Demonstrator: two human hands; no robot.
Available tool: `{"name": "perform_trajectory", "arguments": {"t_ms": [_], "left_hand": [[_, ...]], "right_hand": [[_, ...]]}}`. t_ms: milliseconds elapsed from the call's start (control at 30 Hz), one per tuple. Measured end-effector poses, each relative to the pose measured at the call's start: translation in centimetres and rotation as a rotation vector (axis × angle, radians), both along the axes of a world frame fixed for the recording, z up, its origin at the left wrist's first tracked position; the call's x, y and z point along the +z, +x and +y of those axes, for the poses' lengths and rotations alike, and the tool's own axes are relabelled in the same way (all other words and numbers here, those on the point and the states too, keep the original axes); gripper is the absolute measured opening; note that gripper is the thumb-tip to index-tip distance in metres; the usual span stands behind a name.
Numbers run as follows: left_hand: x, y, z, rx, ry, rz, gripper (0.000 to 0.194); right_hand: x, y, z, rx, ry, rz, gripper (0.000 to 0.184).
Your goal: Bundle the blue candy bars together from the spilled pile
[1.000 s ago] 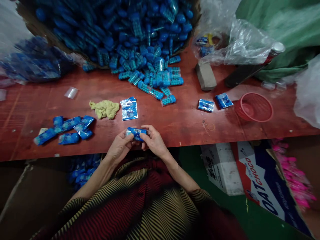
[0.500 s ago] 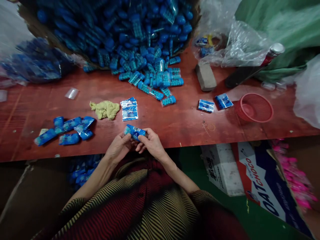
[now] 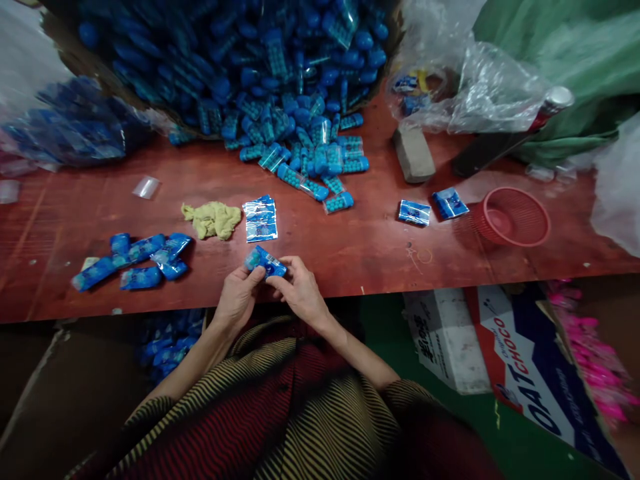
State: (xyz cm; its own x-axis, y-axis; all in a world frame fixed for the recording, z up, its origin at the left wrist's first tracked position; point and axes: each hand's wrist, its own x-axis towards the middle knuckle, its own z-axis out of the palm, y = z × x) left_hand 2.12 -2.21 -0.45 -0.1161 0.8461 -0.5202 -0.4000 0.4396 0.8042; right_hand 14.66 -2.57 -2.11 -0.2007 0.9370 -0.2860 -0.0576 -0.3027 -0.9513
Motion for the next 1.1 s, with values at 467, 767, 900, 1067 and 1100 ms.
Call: {"name": "perform_trajectory", "arguments": {"t_ms": [467,767,900,1067,1100], "left_hand": [[1.0,-0.6,-0.4,-0.145,-0.009,-0.086,0.03],[-0.2,0.1,-0.8,0.015,-0.041,0.033,0.028],[-0.5,0.1,-0.9,0.002,-0.042,0.02,0.028],[0.0,-3.5,-0.3,0.013,0.055,0.484,0.028],[0.2,-4.8,-0.1,0.028,0.069,0.626,0.029]], "right_hand": [[0.5,0.0,0.3,0.125,-0.136,0.175,0.029],[0.1,-0.6,-0.2,0.116,-0.097,0.025,0.029],[0.5,-0.4,0.0,0.144,-0.06,-0.072,0.029],[0.4,0.3,0.6,0.179,-0.034,-0.141,0.032],[0.2,0.4,0.6,0.172,-0.014,-0.165,0.032]]}}
